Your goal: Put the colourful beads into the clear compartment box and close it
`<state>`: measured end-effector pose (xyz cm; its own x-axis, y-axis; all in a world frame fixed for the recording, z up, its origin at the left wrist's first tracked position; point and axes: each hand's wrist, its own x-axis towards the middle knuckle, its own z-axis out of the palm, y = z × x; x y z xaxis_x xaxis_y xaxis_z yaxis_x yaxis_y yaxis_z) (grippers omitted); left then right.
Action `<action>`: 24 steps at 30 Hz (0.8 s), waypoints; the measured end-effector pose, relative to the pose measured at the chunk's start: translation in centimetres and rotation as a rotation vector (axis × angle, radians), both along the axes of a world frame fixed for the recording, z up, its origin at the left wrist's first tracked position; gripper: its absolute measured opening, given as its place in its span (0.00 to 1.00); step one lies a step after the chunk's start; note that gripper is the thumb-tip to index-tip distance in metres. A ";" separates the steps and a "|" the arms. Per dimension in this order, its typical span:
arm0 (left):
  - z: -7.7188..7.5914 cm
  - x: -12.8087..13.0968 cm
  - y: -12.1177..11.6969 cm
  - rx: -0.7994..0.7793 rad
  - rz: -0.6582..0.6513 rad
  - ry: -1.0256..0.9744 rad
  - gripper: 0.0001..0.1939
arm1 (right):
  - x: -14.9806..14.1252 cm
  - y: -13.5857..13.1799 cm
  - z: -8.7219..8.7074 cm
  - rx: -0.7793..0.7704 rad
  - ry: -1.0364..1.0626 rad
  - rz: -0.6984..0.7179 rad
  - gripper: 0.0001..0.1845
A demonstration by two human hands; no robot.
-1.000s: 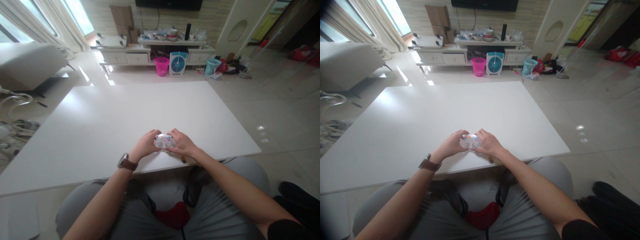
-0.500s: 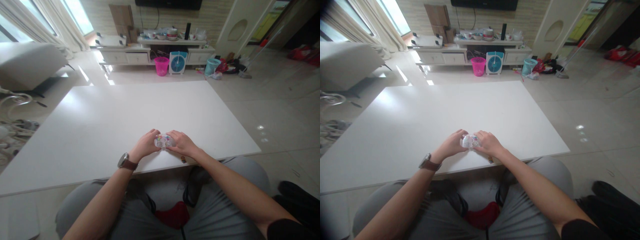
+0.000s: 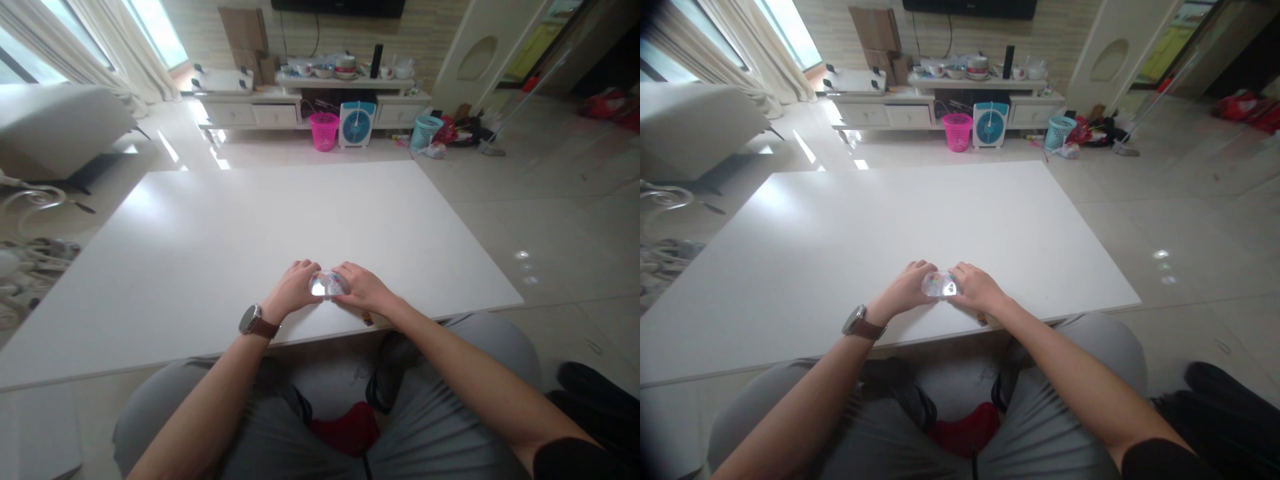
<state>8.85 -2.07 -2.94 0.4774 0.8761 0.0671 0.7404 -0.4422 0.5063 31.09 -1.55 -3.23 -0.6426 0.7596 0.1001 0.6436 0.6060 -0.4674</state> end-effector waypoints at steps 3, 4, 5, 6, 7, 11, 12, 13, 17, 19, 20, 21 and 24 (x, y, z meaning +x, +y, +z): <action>-0.2 -0.1 -0.1 -0.011 0.009 0.006 0.24 | -0.1 0.0 0.0 0.004 -0.014 0.001 0.27; -0.2 -0.1 -0.1 -0.017 0.009 0.011 0.24 | -0.1 -0.1 0.0 0.001 -0.016 0.000 0.27; -0.2 -0.2 -0.1 -0.021 0.007 0.016 0.24 | -0.1 -0.1 0.0 -0.002 -0.019 0.000 0.27; -0.3 -0.2 0.0 -0.023 0.000 0.018 0.25 | 0.0 -0.1 0.0 -0.002 -0.023 0.000 0.27; -0.3 -0.2 0.0 -0.022 -0.012 0.017 0.26 | 0.0 -0.1 0.0 -0.001 -0.027 0.001 0.27; -0.1 -0.4 0.2 -0.009 -0.055 0.020 0.24 | 0.0 -0.2 0.0 0.006 -0.043 0.002 0.26; -0.1 -0.4 0.2 -0.008 -0.059 0.031 0.22 | 0.0 -0.2 0.0 0.007 -0.047 0.001 0.26; 0.0 -0.4 0.3 -0.005 -0.060 0.044 0.20 | 0.0 -0.2 0.1 0.009 -0.051 0.000 0.26; 0.1 -0.3 0.4 0.008 -0.068 0.070 0.18 | -0.2 -0.3 0.3 0.010 -0.060 0.000 0.25; 0.1 -0.3 0.4 0.012 -0.068 0.065 0.18 | -0.2 -0.4 0.4 0.009 -0.059 0.000 0.25; 0.1 -0.3 0.3 0.013 -0.067 0.060 0.18 | -0.2 -0.4 0.4 0.009 -0.059 0.001 0.25; 0.1 -0.3 0.3 0.014 -0.067 0.056 0.18 | -0.2 -0.4 0.4 0.009 -0.059 0.001 0.25; 0.1 -0.3 0.3 0.012 -0.069 0.048 0.18 | -0.2 -0.4 0.4 0.010 -0.062 0.004 0.26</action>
